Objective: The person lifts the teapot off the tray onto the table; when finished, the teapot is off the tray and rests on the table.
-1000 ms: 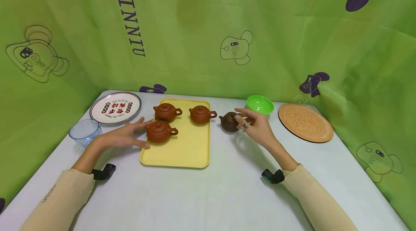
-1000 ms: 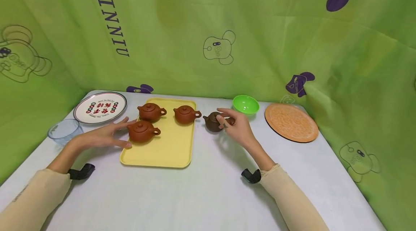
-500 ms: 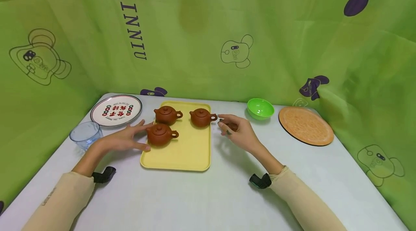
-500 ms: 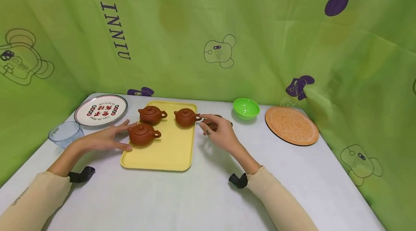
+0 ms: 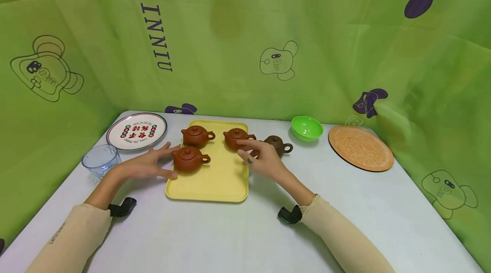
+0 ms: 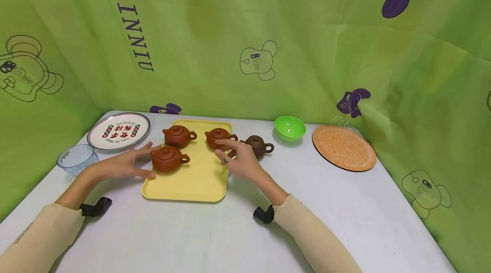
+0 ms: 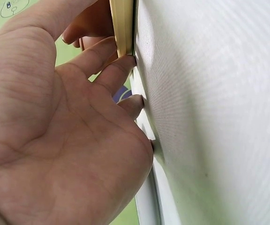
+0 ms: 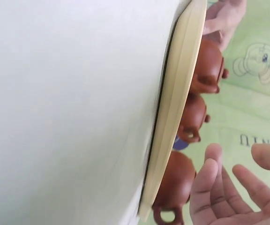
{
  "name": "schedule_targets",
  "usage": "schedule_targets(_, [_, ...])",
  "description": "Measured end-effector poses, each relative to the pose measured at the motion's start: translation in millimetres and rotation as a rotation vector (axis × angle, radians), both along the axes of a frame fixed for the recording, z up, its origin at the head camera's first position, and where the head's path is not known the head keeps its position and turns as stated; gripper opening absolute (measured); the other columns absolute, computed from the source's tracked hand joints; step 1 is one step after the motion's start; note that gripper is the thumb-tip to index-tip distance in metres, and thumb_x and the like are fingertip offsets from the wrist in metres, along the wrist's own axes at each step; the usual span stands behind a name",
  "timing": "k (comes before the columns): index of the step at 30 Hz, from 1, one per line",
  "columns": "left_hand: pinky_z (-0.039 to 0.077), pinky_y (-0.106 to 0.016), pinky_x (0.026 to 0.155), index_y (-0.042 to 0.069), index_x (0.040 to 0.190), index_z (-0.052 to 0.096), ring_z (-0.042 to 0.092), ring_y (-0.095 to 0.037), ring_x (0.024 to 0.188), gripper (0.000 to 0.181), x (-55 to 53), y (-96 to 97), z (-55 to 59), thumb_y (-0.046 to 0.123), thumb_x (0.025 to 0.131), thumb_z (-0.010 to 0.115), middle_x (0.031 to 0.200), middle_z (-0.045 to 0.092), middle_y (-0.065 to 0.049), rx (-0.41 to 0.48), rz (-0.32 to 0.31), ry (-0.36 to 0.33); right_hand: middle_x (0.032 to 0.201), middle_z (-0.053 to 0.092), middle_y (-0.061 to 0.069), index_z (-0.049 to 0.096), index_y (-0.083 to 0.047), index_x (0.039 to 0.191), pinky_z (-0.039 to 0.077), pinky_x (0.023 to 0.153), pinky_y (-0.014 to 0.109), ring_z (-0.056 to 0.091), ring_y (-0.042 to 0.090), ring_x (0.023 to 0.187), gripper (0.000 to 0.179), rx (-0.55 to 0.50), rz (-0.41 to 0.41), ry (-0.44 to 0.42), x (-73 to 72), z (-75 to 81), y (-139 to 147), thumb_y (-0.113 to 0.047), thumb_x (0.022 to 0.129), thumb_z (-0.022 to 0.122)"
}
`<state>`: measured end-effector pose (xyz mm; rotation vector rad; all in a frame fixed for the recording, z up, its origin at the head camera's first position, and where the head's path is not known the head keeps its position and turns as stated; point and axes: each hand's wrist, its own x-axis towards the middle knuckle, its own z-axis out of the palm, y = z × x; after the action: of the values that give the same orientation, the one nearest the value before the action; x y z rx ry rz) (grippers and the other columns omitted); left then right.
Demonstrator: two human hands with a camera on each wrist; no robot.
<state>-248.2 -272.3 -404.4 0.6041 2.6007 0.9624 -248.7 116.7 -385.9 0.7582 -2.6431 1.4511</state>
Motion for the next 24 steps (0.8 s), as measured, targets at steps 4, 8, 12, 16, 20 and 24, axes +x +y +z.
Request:
schedule_targets(4, [-0.011,-0.083,0.121,0.01,0.165,0.036,0.004,-0.068,0.155,0.096,0.0,-0.5,0.1,0.041,0.089,0.084,0.17,0.004,-0.042,-0.004,0.002,0.003,0.112,0.081,0.013,0.067,-0.006,0.14,0.057,0.063,0.02,0.078,0.018,0.077,0.039,0.005,0.037,0.002,0.2,-0.8,-10,-0.021,0.104,0.069])
schedule_targets(8, [-0.012,-0.083,0.122,0.01,0.165,0.036,0.004,-0.068,0.155,0.095,0.0,-0.5,0.3,0.041,0.089,0.084,0.171,0.004,-0.041,0.0,0.0,0.004,0.113,0.081,0.013,0.068,-0.006,0.14,0.058,0.062,0.021,0.079,0.022,0.078,0.039,-0.01,0.057,-0.026,1.0,-1.7,-17,-0.021,0.104,0.069])
schedule_targets(12, [-0.011,-0.082,0.122,0.011,0.166,0.036,0.003,-0.068,0.155,0.095,0.1,-0.2,0.4,0.041,0.089,0.083,0.171,0.004,-0.041,-0.001,0.002,0.0,0.115,0.08,0.015,0.067,-0.007,0.141,0.057,0.059,0.022,0.08,0.028,0.08,0.04,-0.029,0.068,-0.073,2.1,-2.4,-24,-0.021,0.104,0.07])
schedule_targets(16, [-0.012,-0.082,0.122,0.011,0.166,0.035,0.003,-0.068,0.155,0.096,0.3,0.0,0.3,0.042,0.089,0.083,0.171,0.004,-0.041,-0.001,0.003,0.0,0.11,0.081,0.017,0.066,-0.005,0.142,0.056,0.058,0.022,0.079,0.029,0.079,0.041,-0.018,0.07,-0.1,1.8,-4.0,-30,-0.021,0.104,0.07])
schedule_targets(20, [-0.012,-0.083,0.122,0.01,0.166,0.035,0.003,-0.068,0.155,0.096,0.5,0.4,0.3,0.041,0.089,0.083,0.171,0.004,-0.041,-0.002,0.003,-0.001,0.108,0.081,0.018,0.066,-0.005,0.141,0.056,0.057,0.022,0.079,0.029,0.078,0.041,-0.001,0.089,-0.115,2.1,-4.6,-37,-0.02,0.104,0.07])
schedule_targets(24, [-0.011,-0.083,0.121,0.01,0.166,0.035,0.005,-0.068,0.155,0.096,0.1,0.4,0.1,0.041,0.089,0.083,0.171,0.004,-0.041,-0.003,0.001,0.001,0.108,0.081,0.017,0.067,-0.005,0.14,0.057,0.057,0.023,0.079,0.027,0.077,0.04,0.011,0.113,-0.124,2.2,-6.5,-44,-0.021,0.104,0.07])
